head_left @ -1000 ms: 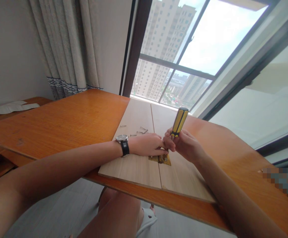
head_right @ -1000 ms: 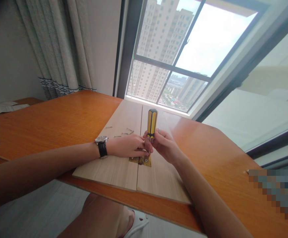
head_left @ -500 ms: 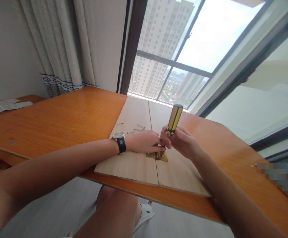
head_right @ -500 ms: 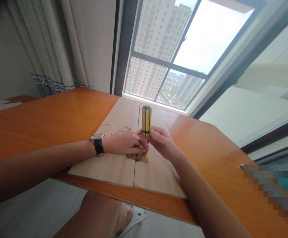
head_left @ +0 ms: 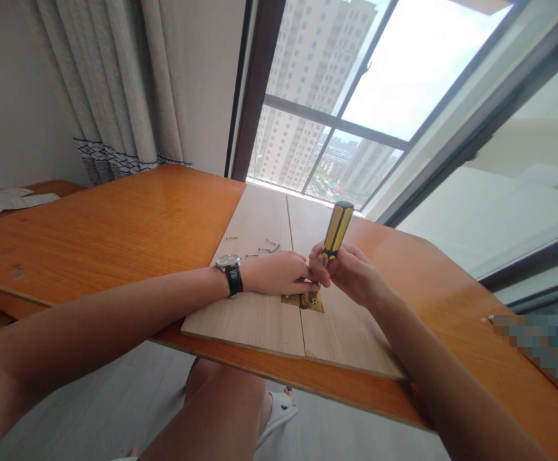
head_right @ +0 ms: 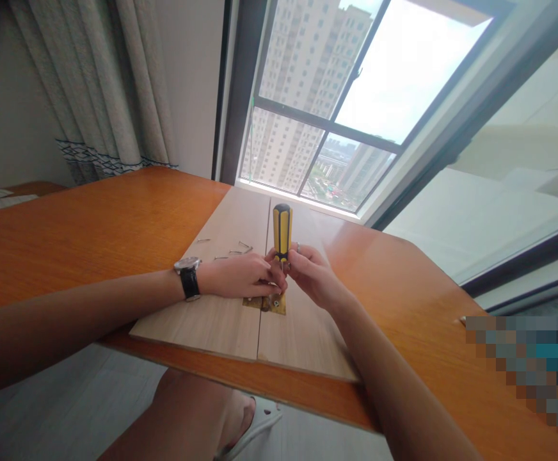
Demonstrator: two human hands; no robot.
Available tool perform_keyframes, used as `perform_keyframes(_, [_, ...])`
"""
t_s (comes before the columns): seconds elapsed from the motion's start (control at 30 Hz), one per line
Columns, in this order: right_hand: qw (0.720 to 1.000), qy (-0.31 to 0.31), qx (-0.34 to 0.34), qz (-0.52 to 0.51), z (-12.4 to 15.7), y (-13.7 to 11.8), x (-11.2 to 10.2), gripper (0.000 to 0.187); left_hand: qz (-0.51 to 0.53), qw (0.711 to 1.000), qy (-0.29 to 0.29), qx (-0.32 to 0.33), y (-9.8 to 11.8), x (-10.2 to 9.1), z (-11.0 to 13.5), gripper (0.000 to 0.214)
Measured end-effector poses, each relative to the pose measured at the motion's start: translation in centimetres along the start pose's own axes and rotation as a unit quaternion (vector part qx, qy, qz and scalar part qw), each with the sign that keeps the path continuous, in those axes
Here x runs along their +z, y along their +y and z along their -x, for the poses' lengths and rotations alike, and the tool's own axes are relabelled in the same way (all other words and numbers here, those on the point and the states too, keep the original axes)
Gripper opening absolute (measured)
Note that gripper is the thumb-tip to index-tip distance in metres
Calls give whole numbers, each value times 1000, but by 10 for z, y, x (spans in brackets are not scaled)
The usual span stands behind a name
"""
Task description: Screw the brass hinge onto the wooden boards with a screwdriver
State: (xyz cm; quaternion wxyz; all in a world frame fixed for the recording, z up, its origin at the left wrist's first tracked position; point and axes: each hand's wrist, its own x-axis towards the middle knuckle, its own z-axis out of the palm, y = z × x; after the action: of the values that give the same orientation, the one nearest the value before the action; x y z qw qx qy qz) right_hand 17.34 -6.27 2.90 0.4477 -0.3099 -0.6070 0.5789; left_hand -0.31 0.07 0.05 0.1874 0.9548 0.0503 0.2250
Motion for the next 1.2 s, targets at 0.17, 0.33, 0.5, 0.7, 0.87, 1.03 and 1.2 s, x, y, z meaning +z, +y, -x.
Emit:
perform_keyframes(0.17, [1000, 5, 1, 14, 1, 0, 0, 42, 6, 1000, -12, -2, 1, 0, -1, 22])
perform_keyframes(0.33, [1000, 5, 3, 10, 0, 0, 0, 42, 16, 1000, -9, -13, 1, 0, -1, 17])
perform_keyframes(0.5, [1000, -1, 1, 24, 0, -1, 0, 43, 9, 1000, -16, -1, 2, -1, 0, 21])
perform_keyframes(0.7, [1000, -1, -2, 28, 0, 0, -1, 43, -10, 1000, -22, 0, 1, -1, -1, 24])
perform_keyframes(0.87, [1000, -2, -1, 19, 0, 0, 0, 42, -12, 1000, -13, 8, -1, 1, -1, 23])
perform_keyframes(1.03, [1000, -3, 5, 20, 0, -1, 0, 42, -3, 1000, -6, 9, -1, 2, -1, 20])
perform_keyframes(1.2, [1000, -2, 11, 21, 0, -1, -1, 43, 0, 1000, -9, 9, -1, 1, -1, 22])
